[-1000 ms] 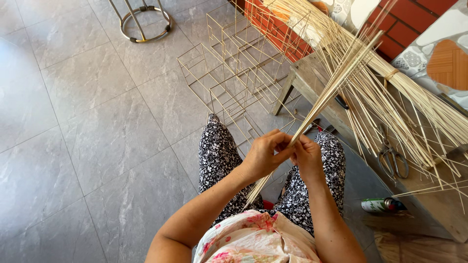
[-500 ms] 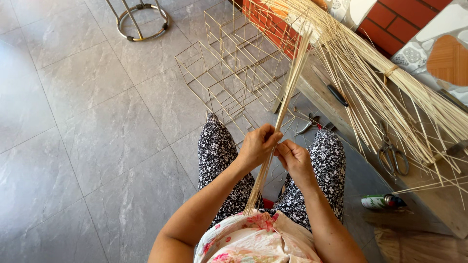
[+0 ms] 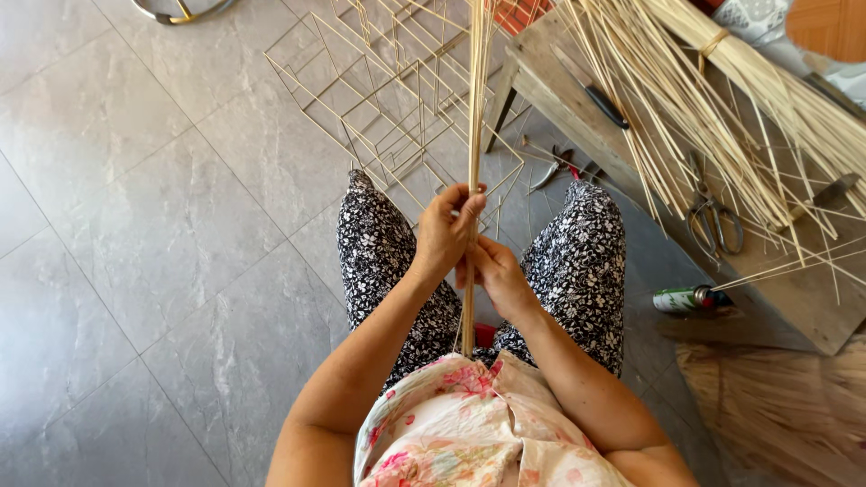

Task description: The person sits on a low stool and uses a knife to sharpen the ends of thin bamboo sticks. They then insert the sharpened sticks into a wire frame structure on the floor, repeating the process with multiple sticks.

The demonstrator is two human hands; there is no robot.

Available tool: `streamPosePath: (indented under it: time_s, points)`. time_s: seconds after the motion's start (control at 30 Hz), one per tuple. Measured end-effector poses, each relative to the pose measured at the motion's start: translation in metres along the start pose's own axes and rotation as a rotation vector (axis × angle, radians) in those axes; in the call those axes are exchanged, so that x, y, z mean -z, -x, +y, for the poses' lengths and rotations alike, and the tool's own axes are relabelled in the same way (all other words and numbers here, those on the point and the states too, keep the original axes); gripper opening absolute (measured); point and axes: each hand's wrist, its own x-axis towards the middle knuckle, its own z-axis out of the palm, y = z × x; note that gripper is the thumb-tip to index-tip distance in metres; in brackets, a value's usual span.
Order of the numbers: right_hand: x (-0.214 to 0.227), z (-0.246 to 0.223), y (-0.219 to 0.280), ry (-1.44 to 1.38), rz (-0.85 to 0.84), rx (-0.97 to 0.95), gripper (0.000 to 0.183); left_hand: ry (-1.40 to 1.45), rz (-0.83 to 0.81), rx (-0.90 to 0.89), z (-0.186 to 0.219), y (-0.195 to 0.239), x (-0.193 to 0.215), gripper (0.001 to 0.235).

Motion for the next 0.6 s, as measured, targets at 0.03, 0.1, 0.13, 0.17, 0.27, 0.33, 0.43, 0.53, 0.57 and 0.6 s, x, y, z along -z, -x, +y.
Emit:
streamPosePath:
  time_s: [0.03, 0.1, 0.13, 0.17, 0.27, 0.33, 0.43, 0.53, 0.57, 0.6]
  points:
    - [0.004, 0.005, -0.003, -0.029, 0.024, -0.009, 0.031, -0.046, -0.067, 0.054, -0.007, 0.001, 0.000, 0.029]
    - [0.010, 0.013, -0.009, -0.085, 0.071, -0.025, 0.031, -0.031, -0.167, 0.207, -0.021, 0.004, -0.001, 0.030]
    - [0.012, 0.017, -0.010, -0.085, 0.068, -0.057, 0.031, 0.029, -0.199, 0.305, -0.029, 0.004, -0.002, 0.030]
    - [0.013, 0.019, -0.012, -0.085, 0.067, -0.085, 0.031, 0.090, -0.235, 0.399, -0.037, 0.001, -0.004, 0.032]
    - [0.011, 0.028, -0.011, -0.003, 0.012, -0.138, 0.031, 0.101, -0.039, 0.131, -0.058, -0.027, -0.004, 0.039]
    - [0.009, 0.034, -0.009, 0.069, -0.026, -0.166, 0.032, 0.385, 0.012, 0.207, -0.070, -0.055, 0.008, 0.032]
    - [0.013, 0.042, -0.016, 0.157, -0.074, -0.183, 0.036, 0.386, 0.078, 0.216, -0.078, -0.096, 0.027, 0.032]
    - [0.028, 0.054, -0.020, 0.289, -0.097, -0.181, 0.038, 0.373, 0.174, 0.186, -0.082, -0.131, 0.042, 0.032]
    - [0.033, 0.058, -0.021, 0.376, -0.080, -0.199, 0.038, 0.252, 0.211, 0.122, -0.084, -0.141, 0.049, 0.033]
    - [0.040, 0.063, -0.022, 0.462, -0.063, -0.216, 0.038, 0.129, 0.247, 0.058, -0.085, -0.149, 0.054, 0.034]
